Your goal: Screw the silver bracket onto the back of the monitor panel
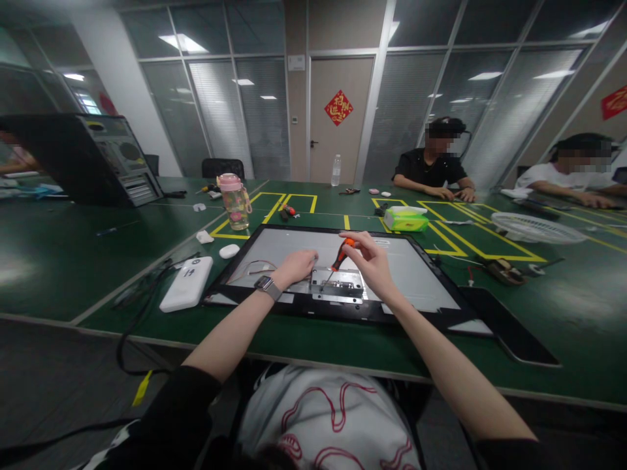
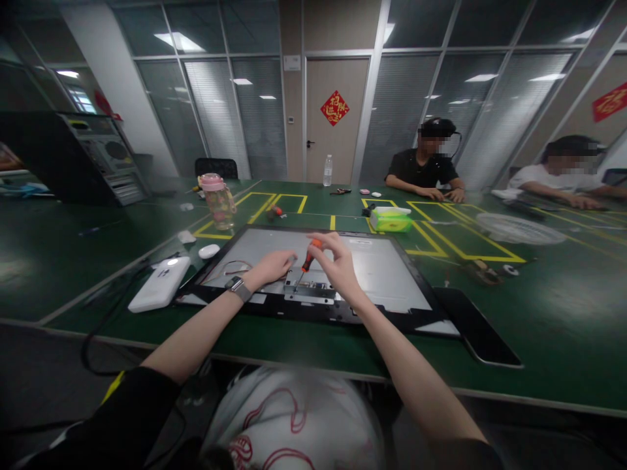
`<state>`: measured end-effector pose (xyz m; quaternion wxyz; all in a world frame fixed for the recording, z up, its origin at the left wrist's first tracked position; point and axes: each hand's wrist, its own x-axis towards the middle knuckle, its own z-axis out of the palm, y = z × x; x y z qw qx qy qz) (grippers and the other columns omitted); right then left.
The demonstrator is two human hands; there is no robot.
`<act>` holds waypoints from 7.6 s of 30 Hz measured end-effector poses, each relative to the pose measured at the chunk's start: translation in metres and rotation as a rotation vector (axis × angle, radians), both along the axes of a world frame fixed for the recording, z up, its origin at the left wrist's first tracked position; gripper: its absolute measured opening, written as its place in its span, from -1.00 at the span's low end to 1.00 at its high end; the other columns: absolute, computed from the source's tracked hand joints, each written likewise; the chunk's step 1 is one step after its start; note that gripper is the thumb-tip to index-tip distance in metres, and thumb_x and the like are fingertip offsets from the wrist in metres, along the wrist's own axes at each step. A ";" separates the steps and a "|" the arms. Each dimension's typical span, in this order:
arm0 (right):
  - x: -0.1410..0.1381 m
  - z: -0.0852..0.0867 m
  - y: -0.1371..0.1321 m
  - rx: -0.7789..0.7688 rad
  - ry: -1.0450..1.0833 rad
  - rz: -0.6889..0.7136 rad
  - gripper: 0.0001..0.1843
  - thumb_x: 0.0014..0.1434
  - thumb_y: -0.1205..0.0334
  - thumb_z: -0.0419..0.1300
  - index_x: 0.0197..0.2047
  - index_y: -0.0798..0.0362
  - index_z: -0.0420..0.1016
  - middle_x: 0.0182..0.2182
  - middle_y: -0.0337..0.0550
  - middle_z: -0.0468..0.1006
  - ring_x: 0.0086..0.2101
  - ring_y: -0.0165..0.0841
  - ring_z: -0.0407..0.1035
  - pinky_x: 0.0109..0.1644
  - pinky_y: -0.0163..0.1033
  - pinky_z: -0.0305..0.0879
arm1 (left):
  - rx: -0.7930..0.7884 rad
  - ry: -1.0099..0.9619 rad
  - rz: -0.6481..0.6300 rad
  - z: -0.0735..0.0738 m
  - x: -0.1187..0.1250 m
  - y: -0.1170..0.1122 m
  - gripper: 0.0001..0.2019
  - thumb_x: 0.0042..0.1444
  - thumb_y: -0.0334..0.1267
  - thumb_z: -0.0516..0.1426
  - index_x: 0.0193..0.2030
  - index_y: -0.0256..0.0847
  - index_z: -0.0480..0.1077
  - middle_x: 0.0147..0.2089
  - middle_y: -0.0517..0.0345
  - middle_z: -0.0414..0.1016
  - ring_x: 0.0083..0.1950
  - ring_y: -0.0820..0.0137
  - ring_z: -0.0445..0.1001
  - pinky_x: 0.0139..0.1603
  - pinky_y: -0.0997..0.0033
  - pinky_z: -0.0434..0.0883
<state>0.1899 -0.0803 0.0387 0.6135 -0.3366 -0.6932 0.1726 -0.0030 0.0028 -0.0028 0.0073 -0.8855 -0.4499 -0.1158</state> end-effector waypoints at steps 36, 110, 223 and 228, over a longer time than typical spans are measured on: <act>-0.001 -0.004 0.003 -0.122 0.198 0.141 -0.82 0.06 0.15 0.32 -0.21 -0.09 0.60 -0.33 -0.25 0.52 -0.34 -0.38 0.44 -0.12 -0.17 0.38 | -0.027 0.003 -0.006 0.008 0.002 -0.008 -0.72 0.25 -0.32 -0.07 0.00 -0.24 0.37 -0.04 -0.09 0.53 -0.05 0.21 0.50 -0.06 0.31 0.39; -0.009 -0.011 -0.003 0.119 0.325 -0.184 -0.79 0.30 0.11 0.01 -0.14 -0.02 0.40 -0.30 -0.17 0.40 -0.42 -0.42 0.33 -0.37 -0.26 0.31 | 0.007 0.001 -0.018 0.000 0.000 0.000 -0.70 0.26 -0.35 -0.08 0.03 -0.25 0.38 -0.02 -0.08 0.53 -0.02 0.22 0.51 0.00 0.30 0.40; 0.040 0.032 -0.005 -0.007 -0.214 0.123 -0.79 0.12 0.13 0.28 -0.14 -0.10 0.60 -0.18 -0.14 0.44 -0.19 -0.32 0.39 -0.11 -0.17 0.39 | 0.021 -0.014 -0.039 0.000 -0.001 0.001 -0.70 0.24 -0.36 -0.07 0.02 -0.23 0.38 -0.02 -0.06 0.53 -0.02 0.23 0.51 0.00 0.33 0.39; 0.038 0.030 -0.004 -0.006 -0.180 0.116 -0.77 0.09 0.16 0.30 -0.13 -0.09 0.59 -0.26 -0.17 0.44 -0.24 -0.34 0.38 -0.17 -0.20 0.39 | 0.020 -0.009 -0.032 0.000 -0.001 0.001 -0.70 0.25 -0.35 -0.08 0.03 -0.24 0.38 -0.02 -0.07 0.53 -0.03 0.23 0.51 -0.02 0.33 0.39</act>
